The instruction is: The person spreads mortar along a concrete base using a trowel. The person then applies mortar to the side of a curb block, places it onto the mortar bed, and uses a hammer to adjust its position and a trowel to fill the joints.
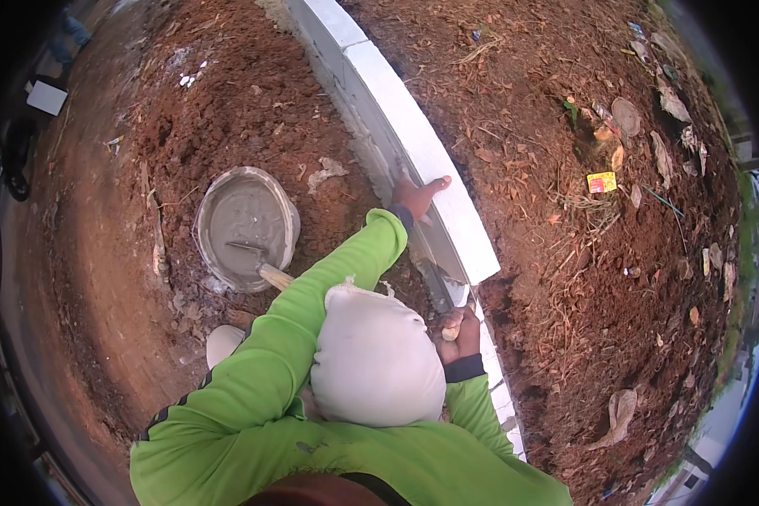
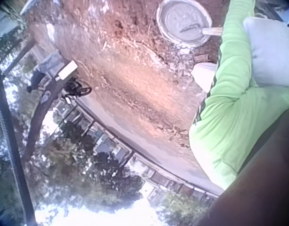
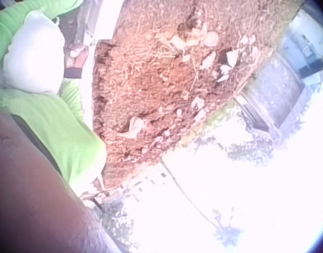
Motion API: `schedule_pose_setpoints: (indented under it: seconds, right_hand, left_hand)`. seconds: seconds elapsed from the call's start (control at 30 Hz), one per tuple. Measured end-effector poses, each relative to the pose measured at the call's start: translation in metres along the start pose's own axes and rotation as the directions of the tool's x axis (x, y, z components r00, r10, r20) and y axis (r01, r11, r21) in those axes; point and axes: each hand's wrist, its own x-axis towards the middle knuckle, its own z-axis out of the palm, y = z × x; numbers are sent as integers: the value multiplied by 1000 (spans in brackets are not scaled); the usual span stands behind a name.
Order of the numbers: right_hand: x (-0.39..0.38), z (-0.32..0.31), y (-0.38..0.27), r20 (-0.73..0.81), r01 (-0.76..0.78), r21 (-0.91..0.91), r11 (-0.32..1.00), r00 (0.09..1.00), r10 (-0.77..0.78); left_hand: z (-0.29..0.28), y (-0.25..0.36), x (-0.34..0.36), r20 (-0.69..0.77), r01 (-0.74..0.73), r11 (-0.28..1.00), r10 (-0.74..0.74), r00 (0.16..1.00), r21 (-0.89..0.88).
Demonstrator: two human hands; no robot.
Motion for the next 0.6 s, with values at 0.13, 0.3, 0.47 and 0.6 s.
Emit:
schedule_pose_setpoints:
  seconds: [0.13, 0.3, 0.47, 0.6]
  right_hand:
    - [0, -30, -13, 269, -199, -56, 978, 941, 207]
    - [-9, 6, 0, 129, -86, 23, 996, 988, 83]
    - [-14, -9, 1, 128, -45, -67, 997, 990, 54]
    - [-12, -32, -9, 212, -101, -79, 992, 970, 115]
  left_hand:
    - [1, 2, 1, 9, 6, 1000, -7, 1000, 10]
    - [0, -1, 7, -15, 11, 1000, -11, 1000, 10]
    - [-3, -2, 4, 16, 8, 999, -7, 1000, -37]
    - [1, 1, -2, 25, 17, 1000, -16, 1000, -13]
